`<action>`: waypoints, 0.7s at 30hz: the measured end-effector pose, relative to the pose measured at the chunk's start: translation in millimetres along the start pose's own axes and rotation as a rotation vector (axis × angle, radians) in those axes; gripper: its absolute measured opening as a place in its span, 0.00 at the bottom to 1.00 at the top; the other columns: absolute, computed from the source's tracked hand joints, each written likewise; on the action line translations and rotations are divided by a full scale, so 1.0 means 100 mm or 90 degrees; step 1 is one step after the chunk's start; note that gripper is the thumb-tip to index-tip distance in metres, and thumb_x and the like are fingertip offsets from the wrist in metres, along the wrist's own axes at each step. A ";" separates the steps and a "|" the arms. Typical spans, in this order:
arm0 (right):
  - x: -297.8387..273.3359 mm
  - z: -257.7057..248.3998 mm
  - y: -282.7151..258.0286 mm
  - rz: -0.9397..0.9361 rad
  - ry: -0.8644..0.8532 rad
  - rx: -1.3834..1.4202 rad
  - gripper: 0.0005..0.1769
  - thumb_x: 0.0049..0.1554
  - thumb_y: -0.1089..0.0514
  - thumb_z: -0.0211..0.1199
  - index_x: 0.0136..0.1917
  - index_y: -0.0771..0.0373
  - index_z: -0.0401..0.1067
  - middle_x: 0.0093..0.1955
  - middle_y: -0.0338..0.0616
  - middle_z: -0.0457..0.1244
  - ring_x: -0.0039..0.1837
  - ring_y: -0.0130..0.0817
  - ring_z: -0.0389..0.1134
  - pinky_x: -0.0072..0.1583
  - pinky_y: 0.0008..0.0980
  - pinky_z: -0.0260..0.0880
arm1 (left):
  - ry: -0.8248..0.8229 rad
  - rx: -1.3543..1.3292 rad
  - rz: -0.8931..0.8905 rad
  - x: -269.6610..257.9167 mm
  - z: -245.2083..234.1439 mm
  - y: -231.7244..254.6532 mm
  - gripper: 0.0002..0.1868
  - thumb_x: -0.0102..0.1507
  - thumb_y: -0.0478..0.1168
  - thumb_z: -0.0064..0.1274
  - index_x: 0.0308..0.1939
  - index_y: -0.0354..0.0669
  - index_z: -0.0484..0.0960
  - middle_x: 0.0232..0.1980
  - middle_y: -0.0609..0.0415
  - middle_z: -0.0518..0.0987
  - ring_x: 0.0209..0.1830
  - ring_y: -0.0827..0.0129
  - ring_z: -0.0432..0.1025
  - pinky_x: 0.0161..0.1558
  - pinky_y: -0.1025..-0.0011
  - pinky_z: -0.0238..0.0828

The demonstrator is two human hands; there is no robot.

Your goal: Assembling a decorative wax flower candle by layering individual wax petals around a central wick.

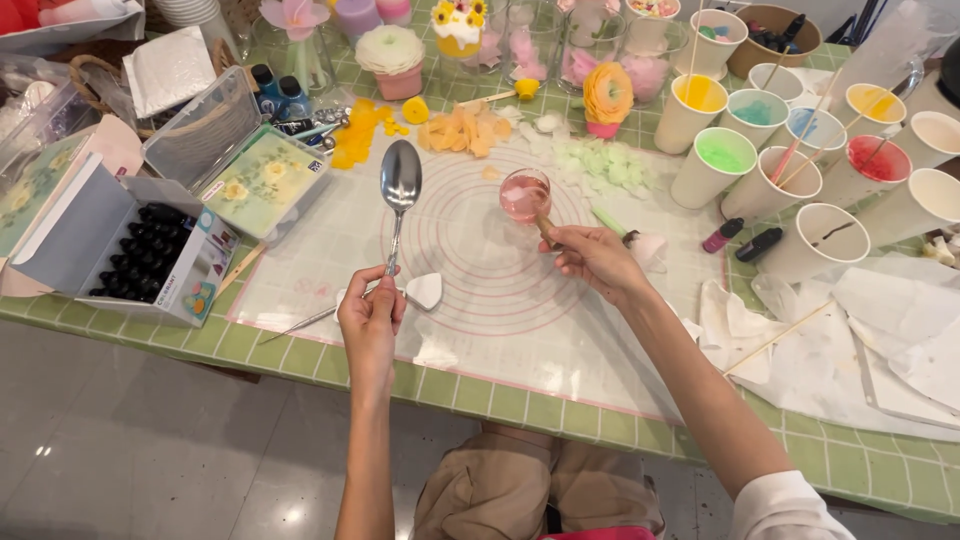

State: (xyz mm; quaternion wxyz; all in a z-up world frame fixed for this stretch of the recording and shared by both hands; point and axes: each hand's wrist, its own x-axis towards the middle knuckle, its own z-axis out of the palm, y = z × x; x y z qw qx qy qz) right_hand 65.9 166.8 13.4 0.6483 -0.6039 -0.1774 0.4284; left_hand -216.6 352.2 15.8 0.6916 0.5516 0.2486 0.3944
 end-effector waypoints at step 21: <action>0.12 -0.10 0.04 0.003 0.046 -0.079 0.14 0.62 0.51 0.63 0.54 0.64 0.78 0.46 0.37 0.72 0.37 0.16 0.66 0.42 0.19 0.70 | -0.012 0.159 0.068 0.08 0.14 -0.10 0.08 0.72 0.36 0.48 0.48 0.35 0.79 0.24 0.61 0.69 0.24 0.81 0.57 0.26 0.77 0.50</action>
